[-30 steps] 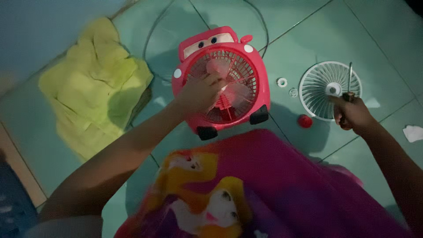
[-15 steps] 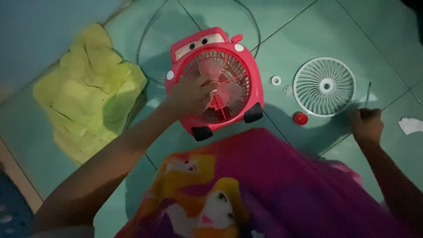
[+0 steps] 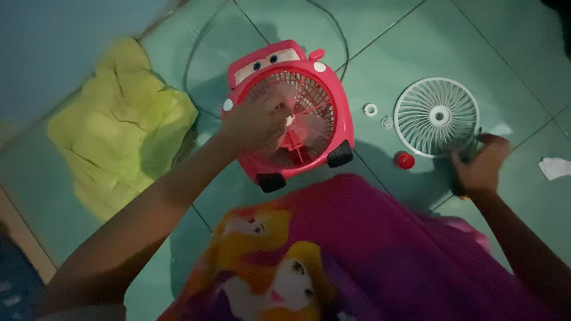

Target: The person assembles a small pink car-shaped fan on a tiled floor. They attach the white fan blade to the motor, secure it with a red cap, and then use a screwdriver to fasten the red front grille to the fan body.

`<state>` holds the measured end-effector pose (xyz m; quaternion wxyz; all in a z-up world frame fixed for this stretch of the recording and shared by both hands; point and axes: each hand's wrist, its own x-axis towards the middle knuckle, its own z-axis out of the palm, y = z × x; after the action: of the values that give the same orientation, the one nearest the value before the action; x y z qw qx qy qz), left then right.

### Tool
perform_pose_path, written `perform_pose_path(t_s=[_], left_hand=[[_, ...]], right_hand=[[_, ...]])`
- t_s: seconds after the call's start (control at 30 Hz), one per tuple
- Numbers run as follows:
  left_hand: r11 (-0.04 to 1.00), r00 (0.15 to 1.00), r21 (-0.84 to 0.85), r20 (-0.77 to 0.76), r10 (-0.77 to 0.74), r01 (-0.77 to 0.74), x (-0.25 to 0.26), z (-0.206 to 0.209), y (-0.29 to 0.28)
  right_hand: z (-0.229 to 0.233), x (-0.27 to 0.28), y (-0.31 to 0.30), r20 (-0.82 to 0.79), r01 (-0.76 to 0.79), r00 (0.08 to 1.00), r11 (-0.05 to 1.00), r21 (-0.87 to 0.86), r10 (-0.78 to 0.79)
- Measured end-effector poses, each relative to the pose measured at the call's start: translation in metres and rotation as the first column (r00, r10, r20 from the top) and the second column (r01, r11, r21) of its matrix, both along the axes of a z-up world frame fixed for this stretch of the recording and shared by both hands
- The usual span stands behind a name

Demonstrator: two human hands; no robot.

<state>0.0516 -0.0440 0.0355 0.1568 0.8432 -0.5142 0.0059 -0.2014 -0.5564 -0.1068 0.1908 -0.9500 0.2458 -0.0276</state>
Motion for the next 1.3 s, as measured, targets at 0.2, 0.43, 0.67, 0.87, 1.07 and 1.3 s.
perform_pose_path(t_s=[0.2,0.43,0.67,0.87,1.07,1.3], left_hand=[[0.979,0.981,0.136,-0.102,0.166,-0.151,0.005,0.014,0.002],[0.937,0.970,0.256,0.014,0.243,-0.239,-0.011,0.009,0.007],[0.924,0.985,0.345,0.001,0.173,-0.162,-0.002,-0.042,0.028],[0.995,0.992,0.100,-0.120,0.036,-0.024,0.005,-0.099,0.036],[0.959,0.982,0.282,-0.189,0.028,0.027,0.006,-0.106,0.044],[0.969,0.902,0.094,-0.353,0.247,-0.229,-0.001,-0.049,0.054]], right_hand=[[0.012,0.052,0.017,-0.276,-0.384,0.902,0.910,-0.157,0.333],[0.007,0.070,0.015,-0.364,-0.357,0.884,0.927,-0.118,0.294],[0.024,0.094,0.018,-0.486,-0.451,0.813,0.875,-0.176,0.321],[0.038,0.109,0.023,-0.399,-0.518,0.830,0.804,-0.292,0.390],[0.063,0.133,0.017,-0.164,-0.441,0.897,0.848,-0.294,0.410],[0.131,0.203,0.062,0.000,-0.651,0.701,0.639,-0.410,0.714]])
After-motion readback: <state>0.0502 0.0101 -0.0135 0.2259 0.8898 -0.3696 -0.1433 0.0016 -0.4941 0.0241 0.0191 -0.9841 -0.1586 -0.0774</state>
